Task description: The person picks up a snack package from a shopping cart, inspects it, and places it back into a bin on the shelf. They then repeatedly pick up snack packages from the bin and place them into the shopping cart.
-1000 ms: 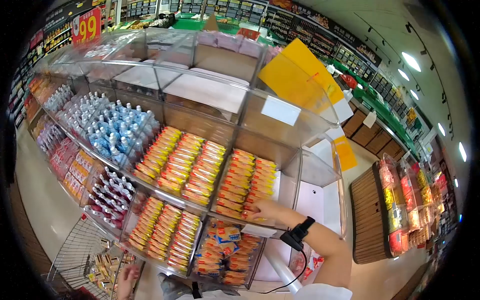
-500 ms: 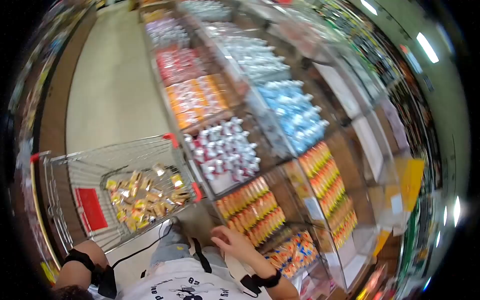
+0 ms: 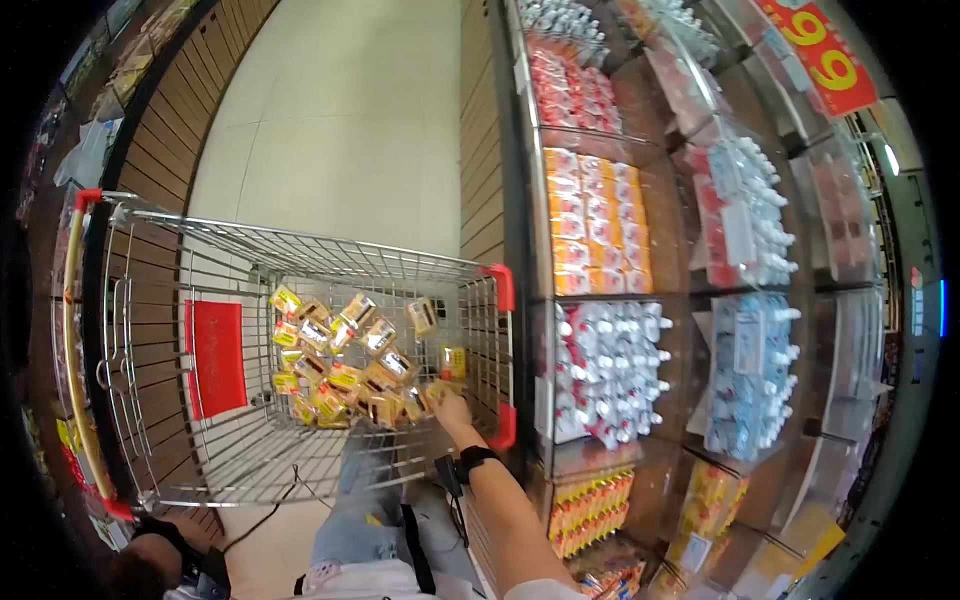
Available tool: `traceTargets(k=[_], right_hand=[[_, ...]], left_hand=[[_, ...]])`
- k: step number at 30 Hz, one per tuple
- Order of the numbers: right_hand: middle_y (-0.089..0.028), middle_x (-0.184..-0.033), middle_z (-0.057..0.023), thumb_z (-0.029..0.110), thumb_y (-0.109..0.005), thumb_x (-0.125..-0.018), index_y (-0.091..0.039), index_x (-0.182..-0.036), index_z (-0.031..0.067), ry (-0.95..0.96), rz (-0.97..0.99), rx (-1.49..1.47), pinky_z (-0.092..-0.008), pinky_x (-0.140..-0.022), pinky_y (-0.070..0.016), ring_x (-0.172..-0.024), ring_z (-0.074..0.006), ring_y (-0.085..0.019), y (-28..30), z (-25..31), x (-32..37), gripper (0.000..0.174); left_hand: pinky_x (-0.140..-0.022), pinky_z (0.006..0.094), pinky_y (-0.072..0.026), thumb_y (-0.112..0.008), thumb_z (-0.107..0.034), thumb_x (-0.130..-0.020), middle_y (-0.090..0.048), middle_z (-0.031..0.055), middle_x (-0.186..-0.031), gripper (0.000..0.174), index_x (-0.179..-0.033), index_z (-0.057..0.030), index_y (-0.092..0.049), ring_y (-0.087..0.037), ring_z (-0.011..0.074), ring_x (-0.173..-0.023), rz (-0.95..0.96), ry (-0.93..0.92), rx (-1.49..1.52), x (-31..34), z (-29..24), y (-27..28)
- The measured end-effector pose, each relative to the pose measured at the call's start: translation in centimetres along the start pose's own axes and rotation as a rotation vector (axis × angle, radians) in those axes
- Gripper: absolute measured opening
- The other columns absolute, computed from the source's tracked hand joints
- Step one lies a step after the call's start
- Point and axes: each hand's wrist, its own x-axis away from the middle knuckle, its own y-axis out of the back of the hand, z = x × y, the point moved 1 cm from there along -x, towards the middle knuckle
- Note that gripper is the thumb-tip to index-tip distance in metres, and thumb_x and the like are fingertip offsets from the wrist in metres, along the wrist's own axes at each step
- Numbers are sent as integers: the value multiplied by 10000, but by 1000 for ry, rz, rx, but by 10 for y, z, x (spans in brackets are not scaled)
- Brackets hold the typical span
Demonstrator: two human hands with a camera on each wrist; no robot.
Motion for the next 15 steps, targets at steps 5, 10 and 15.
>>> traceTargets(k=[5, 10, 15], right_hand=[[-419, -1094, -157, 199, -439, -745, -392, -1107, 81, -157, 207, 154, -382, -726, -424, -919, -298, -477, -65, -42, -71, 383], [-267, -1209, -136, 154, -424, -754, -294, -1198, 133, 36, 304, 569, -395, -740, -419, -982, -321, -416, -52, -27, -85, 463], [-442, -999, -164, 195, -569, -661, -334, -1151, 78, 83, 281, 44, -353, -687, -422, -865, -290, -480, -13, -12, -75, 556]], left_hand=[[-770, 317, -373, -472, -111, -777, -431, 90, -914, 290, -1045, -27, -397, -454, 173, -838, -473, 136, -150, 50, 14, 76], [-877, 381, -321, -499, -154, -780, -409, 162, -1109, 361, -1079, 11, -381, -422, 238, -1016, -649, 933, -280, 145, 64, 137], [-680, 230, -411, -441, -113, -815, -514, 101, -970, 252, -1042, -7, -412, -519, 129, -773, -595, 1142, -400, 169, 129, 147]])
